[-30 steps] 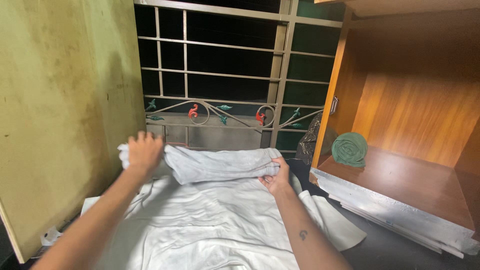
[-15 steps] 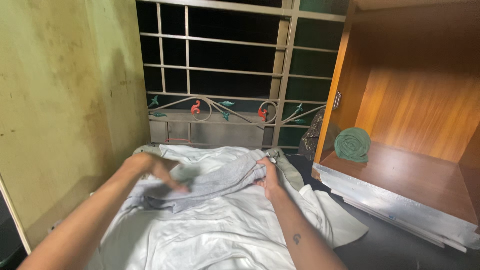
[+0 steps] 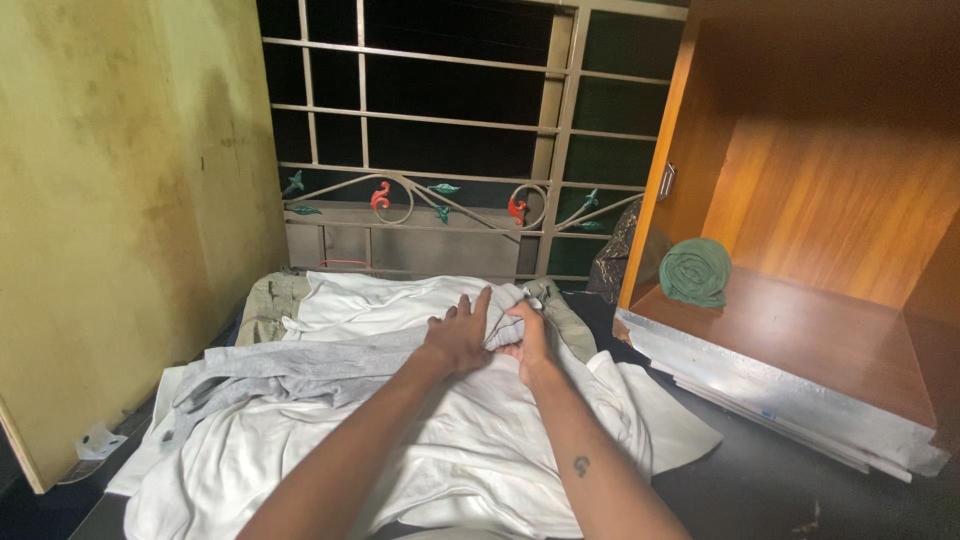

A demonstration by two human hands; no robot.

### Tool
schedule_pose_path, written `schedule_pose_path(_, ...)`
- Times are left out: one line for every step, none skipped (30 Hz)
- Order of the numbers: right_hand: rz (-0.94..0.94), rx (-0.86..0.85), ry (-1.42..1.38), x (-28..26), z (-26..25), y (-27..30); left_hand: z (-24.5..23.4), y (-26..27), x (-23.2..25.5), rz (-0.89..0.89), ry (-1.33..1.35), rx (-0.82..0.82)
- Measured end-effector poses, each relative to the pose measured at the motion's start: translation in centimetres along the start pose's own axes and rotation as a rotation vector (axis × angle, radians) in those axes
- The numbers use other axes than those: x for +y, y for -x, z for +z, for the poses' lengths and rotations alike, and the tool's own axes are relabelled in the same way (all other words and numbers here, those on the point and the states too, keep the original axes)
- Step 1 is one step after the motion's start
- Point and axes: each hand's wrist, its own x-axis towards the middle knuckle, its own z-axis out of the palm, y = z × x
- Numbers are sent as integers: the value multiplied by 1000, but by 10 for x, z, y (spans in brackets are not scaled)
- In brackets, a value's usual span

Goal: The person rolls a green cloth and places it in a cabinet, then folds a pair of grey shorts and a white t-shirt by hand on a workspace.

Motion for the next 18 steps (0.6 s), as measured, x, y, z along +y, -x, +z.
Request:
schedule_pose_path(-17,-9,18,1,0,2,4,2,0,5,-24,58)
schedule_pose_path(-34,-17,35,1,1,5,7,4,-2,10,-23,86)
schedule_pose_path(-54,-27,53,0,3,7,8,6,-3,16,-22,117)
schedule_pose_path(-35,-48,37,-3,5,9,8,7,-5,22,-22,148)
schedule_pose_path(-14,-68,24,-6,7,13,9,8,-6,47,-50,180)
schedule_pose_path(8,-88,10,-9,9,17,10,10,-8,72,-77,213)
schedule_pose_path(33,-73,37,-12,12,20,10,11,-9,96,-104,248)
schedule_pose_path(59,-58,64,-15,14,24,12,13,-9,126,-122,269)
schedule_pose_path(85,-44,89,-17,17,26,14,15,-10,155,-143,291)
schedule_pose_path(87,-58,116,-18,19,28,15,17,-12,184,-163,312)
schedule_pose_path(89,-72,142,-17,20,30,16,18,-13,196,-156,321)
schedule_pose_path(90,-85,168,-15,20,30,16,19,-14,209,-149,331)
schedule_pose_path(86,-83,195,-13,19,29,17,20,-14,223,-139,339)
schedule_pose_path(82,-81,222,-11,18,28,18,22,-15,214,-123,323)
schedule_pose_path(76,-80,249,-9,17,25,17,24,-16,206,-106,308)
schedule_pose_path(54,-92,250,-8,16,24,16,25,-16,199,-90,294)
schedule_pose_path(33,-104,250,-5,15,23,14,28,-17,196,-47,279)
schedule_pose_path(12,-116,251,-4,15,23,12,30,-17,193,-5,265)
